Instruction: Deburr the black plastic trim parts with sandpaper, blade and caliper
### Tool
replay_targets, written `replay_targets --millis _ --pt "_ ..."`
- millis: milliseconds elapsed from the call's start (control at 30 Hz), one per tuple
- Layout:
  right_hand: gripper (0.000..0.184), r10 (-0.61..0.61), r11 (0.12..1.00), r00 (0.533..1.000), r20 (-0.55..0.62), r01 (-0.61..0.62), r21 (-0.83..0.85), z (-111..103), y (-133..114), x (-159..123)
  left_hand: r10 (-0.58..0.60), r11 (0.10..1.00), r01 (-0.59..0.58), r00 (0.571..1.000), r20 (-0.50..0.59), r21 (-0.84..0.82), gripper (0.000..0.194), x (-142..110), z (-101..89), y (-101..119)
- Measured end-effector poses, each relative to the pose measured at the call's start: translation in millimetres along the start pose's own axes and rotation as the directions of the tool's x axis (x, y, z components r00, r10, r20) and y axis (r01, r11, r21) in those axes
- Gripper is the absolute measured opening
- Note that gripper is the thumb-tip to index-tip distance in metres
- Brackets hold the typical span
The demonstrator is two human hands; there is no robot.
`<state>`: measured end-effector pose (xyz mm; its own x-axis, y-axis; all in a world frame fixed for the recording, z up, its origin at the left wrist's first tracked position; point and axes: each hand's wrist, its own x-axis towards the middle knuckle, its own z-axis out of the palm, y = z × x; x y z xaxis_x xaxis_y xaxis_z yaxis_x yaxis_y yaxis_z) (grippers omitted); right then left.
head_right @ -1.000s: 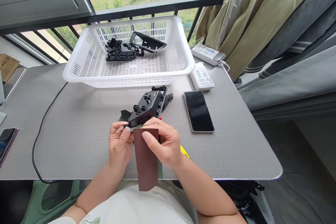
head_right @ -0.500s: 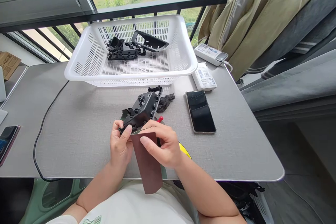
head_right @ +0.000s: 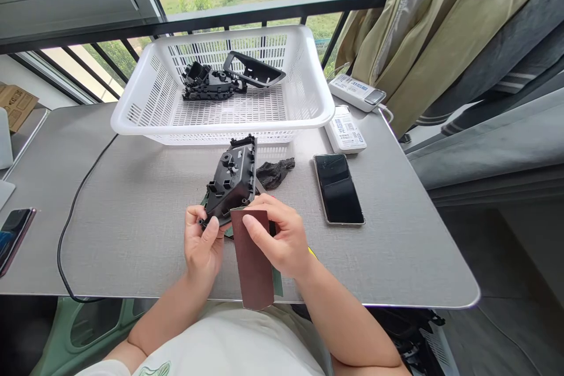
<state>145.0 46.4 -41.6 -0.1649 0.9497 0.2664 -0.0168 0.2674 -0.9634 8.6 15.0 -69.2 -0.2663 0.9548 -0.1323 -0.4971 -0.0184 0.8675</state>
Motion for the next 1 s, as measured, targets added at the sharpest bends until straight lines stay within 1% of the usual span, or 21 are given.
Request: replay_targets --millis 67,167,267,333,400,467,533,600,667,733,867,1000 --pt "0.017 -0.015 0.999 1.000 0.010 0.016 -0.035 -0.3 -0.6 0.7 0.097 0.995 -0.098 0.994 0.052 0.021 0.033 -0.6 -3.4 -5.0" --pt "0.016 -0.074 0.996 0.995 0.061 0.077 -0.052 -1.1 -1.7 0.7 0.249 0.965 -0.258 0.958 0.146 0.051 0.028 -0.4 -4.7 -9.1" --pt "0.015 -0.130 0.989 0.988 0.080 0.134 -0.057 -2.7 -3.5 0.2 0.319 0.933 -0.346 0.922 0.218 0.100 0.027 0.1 -2.7 -7.4" --pt "0.015 -0.129 0.989 0.989 0.074 0.134 -0.068 -4.9 -5.4 0.1 0.342 0.915 -0.383 0.903 0.261 0.126 0.028 0.6 -1.7 -5.2" --pt "0.014 -0.082 0.994 0.996 0.043 0.085 -0.072 -8.4 -7.8 0.4 0.353 0.907 -0.402 0.889 0.291 0.128 0.029 1.3 -1.7 -4.4" --pt "0.017 -0.014 0.998 1.000 0.008 0.014 -0.056 -12.2 -10.1 1.0 0.352 0.910 -0.400 0.885 0.304 0.110 0.033 2.0 -2.6 -5.4" --pt "0.023 0.050 0.998 0.998 0.031 -0.049 -0.040 -15.2 -11.6 1.8 0.342 0.919 -0.384 0.890 0.303 0.092 0.040 2.5 -3.3 -7.7" --pt "0.026 0.079 0.996 0.992 0.098 -0.074 -0.054 -16.6 -11.8 2.6 0.332 0.926 -0.368 0.898 0.290 0.081 0.045 2.6 -3.3 -10.0" --pt "0.025 0.086 0.992 0.987 0.138 -0.073 -0.098 -16.8 -11.1 3.0 0.324 0.929 -0.359 0.907 0.271 0.089 0.046 2.2 -2.7 -11.7" --pt "0.022 0.078 0.990 0.987 0.141 -0.060 -0.130 -16.8 -10.5 2.6 0.328 0.928 -0.361 0.909 0.258 0.093 0.050 1.9 -2.1 -13.1" --pt "0.018 0.018 0.994 0.991 0.132 -0.003 -0.113 -17.7 -13.4 -1.1 0.386 0.912 -0.409 0.882 0.272 0.032 0.066 2.4 -2.1 -16.0" --pt "0.016 -0.070 0.991 0.979 0.190 0.091 -0.101 -14.6 -17.7 -6.1 0.425 0.892 -0.452 0.858 0.288 0.029 0.072 4.7 -2.6 -17.3"
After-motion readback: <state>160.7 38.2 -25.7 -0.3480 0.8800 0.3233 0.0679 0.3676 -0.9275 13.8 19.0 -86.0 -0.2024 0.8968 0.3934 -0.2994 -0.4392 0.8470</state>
